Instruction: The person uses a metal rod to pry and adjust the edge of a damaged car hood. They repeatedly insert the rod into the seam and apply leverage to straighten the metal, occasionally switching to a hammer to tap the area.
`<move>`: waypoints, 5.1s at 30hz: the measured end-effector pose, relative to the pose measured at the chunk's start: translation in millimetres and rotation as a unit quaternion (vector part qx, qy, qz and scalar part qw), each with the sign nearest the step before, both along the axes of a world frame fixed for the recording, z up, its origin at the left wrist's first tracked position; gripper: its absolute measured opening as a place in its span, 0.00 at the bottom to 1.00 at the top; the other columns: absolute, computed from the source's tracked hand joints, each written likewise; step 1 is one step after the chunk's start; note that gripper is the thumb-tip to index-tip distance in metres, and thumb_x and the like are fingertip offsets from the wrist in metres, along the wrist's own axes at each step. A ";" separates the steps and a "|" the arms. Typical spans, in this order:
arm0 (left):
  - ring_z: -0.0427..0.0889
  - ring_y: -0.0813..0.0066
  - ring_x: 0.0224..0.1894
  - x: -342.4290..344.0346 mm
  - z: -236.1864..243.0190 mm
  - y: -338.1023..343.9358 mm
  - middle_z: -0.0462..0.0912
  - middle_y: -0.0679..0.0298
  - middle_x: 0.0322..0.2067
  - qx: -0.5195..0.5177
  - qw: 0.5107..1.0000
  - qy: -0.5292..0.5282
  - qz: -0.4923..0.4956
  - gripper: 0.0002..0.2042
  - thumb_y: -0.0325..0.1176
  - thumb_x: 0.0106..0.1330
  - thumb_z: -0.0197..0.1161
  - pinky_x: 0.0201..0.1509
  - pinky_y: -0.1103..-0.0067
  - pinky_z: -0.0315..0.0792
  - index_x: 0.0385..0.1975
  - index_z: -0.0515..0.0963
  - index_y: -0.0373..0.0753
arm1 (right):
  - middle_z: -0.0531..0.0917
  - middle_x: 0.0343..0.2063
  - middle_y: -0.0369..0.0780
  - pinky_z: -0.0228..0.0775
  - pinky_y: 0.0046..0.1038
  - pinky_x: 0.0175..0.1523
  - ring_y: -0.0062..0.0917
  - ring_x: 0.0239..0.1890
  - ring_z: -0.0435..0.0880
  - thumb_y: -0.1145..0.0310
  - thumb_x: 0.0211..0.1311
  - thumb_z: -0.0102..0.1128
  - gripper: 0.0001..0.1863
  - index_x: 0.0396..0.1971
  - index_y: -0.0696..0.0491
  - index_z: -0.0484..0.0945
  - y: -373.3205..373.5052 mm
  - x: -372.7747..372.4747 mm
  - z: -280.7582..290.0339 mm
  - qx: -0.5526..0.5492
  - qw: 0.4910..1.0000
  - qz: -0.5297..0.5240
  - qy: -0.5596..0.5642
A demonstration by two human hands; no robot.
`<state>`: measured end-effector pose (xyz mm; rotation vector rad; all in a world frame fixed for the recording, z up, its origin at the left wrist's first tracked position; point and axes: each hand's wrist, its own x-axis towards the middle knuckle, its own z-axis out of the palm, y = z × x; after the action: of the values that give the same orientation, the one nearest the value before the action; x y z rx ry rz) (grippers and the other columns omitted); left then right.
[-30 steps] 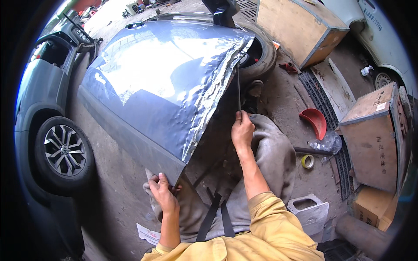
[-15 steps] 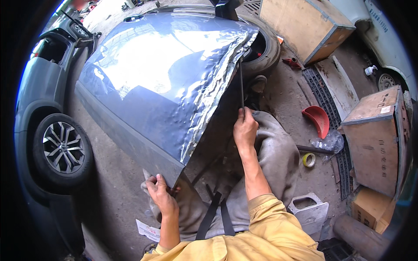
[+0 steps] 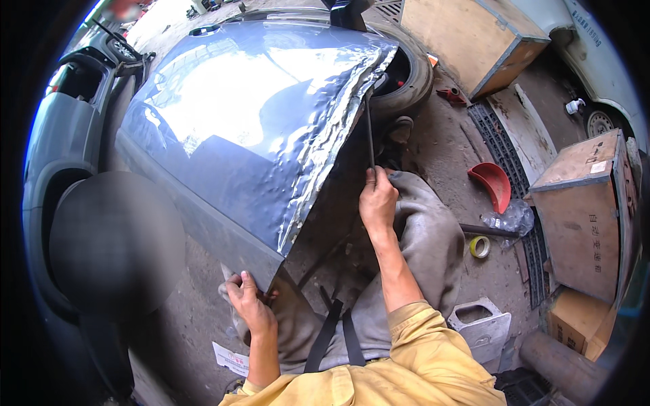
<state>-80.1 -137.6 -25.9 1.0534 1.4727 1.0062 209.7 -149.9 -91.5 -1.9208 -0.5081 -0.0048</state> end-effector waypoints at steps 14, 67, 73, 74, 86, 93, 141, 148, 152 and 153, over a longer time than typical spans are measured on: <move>0.72 0.78 0.25 7.4 6.5 1.0 0.70 0.66 0.29 -0.017 1.000 -0.019 0.010 0.16 0.44 0.74 0.58 0.25 0.78 0.73 0.46 0.67 0.37 | 0.79 0.21 0.57 0.69 0.49 0.27 0.55 0.28 0.82 0.64 0.74 0.52 0.11 0.41 0.55 0.79 28.8 -12.3 -36.4 0.056 0.997 -0.050 0.008; 0.77 0.56 0.61 44.4 -19.6 -20.6 0.77 0.51 0.58 -0.165 0.856 -0.483 -0.081 0.31 0.57 0.73 0.52 0.60 0.65 0.74 0.60 0.72 0.32 | 0.81 0.18 0.52 0.77 0.42 0.25 0.44 0.18 0.84 0.68 0.65 0.56 0.11 0.35 0.61 0.70 -76.4 -91.2 8.1 0.171 0.920 0.116 0.334; 0.77 0.57 0.61 70.1 -23.4 -47.9 0.77 0.50 0.60 -0.135 0.896 -0.345 -0.245 0.27 0.50 0.75 0.54 0.60 0.68 0.74 0.62 0.69 0.33 | 0.81 0.24 0.56 0.74 0.49 0.35 0.56 0.31 0.83 0.67 0.64 0.58 0.12 0.37 0.61 0.71 -69.7 -54.5 6.5 0.068 0.964 0.103 0.238; 0.78 0.57 0.61 78.6 -17.6 -52.2 0.77 0.50 0.59 -0.146 0.900 -0.289 -0.293 0.26 0.47 0.76 0.55 0.59 0.67 0.75 0.62 0.69 0.33 | 0.81 0.24 0.57 0.73 0.50 0.36 0.57 0.33 0.82 0.67 0.64 0.58 0.12 0.37 0.61 0.72 -66.6 -51.4 -0.6 0.059 0.975 0.097 0.192; 0.51 0.55 0.77 279.4 30.3 143.8 0.57 0.49 0.72 0.443 0.627 0.425 -0.480 0.43 0.44 0.57 0.63 0.79 0.63 0.43 0.72 0.54 0.33 | 0.83 0.28 0.56 0.70 0.53 0.39 0.57 0.38 0.81 0.69 0.67 0.56 0.08 0.40 0.57 0.71 -40.2 -67.5 -1.0 -0.008 0.982 0.070 0.174; 0.52 0.60 0.77 286.2 28.4 140.6 0.60 0.52 0.72 0.439 0.664 0.374 -0.476 0.41 0.39 0.54 0.61 0.79 0.62 0.43 0.71 0.58 0.34 | 0.81 0.27 0.56 0.69 0.50 0.37 0.56 0.38 0.81 0.71 0.65 0.56 0.07 0.38 0.58 0.72 -40.4 -50.9 -3.7 -0.011 0.983 0.061 0.172; 0.67 0.53 0.70 292.9 12.6 124.8 0.74 0.46 0.62 0.488 0.736 0.274 -0.381 0.27 0.26 0.57 0.59 0.76 0.64 0.54 0.61 0.71 0.30 | 0.83 0.31 0.58 0.70 0.54 0.43 0.58 0.41 0.81 0.71 0.63 0.56 0.12 0.44 0.57 0.71 -23.2 -47.2 1.9 -0.016 0.983 0.072 0.170; 0.66 0.52 0.70 293.0 12.8 124.9 0.73 0.45 0.63 0.486 0.740 0.269 -0.381 0.27 0.25 0.57 0.59 0.76 0.64 0.55 0.61 0.71 0.29 | 0.83 0.32 0.58 0.71 0.53 0.43 0.58 0.41 0.81 0.72 0.62 0.57 0.13 0.45 0.58 0.70 -20.0 -37.4 1.2 -0.047 0.983 0.072 0.162; 0.66 0.51 0.70 293.8 12.7 125.2 0.73 0.45 0.62 0.483 0.740 0.265 -0.385 0.27 0.25 0.56 0.58 0.76 0.64 0.55 0.60 0.72 0.29 | 0.83 0.31 0.57 0.71 0.52 0.42 0.57 0.40 0.81 0.72 0.62 0.56 0.12 0.45 0.58 0.72 -17.0 -38.4 -6.1 -0.013 0.985 0.063 0.158; 0.66 0.51 0.70 293.7 12.8 126.5 0.73 0.44 0.62 0.483 0.739 0.266 -0.387 0.27 0.25 0.56 0.58 0.76 0.64 0.55 0.60 0.72 0.29 | 0.83 0.31 0.57 0.71 0.52 0.42 0.57 0.40 0.81 0.72 0.62 0.56 0.12 0.44 0.58 0.72 -14.7 -39.4 -7.2 0.008 0.987 0.060 0.151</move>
<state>213.6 -11.1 -13.1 2.6144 0.6167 0.8297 170.2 -164.6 -98.7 -1.8295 -0.4153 0.3547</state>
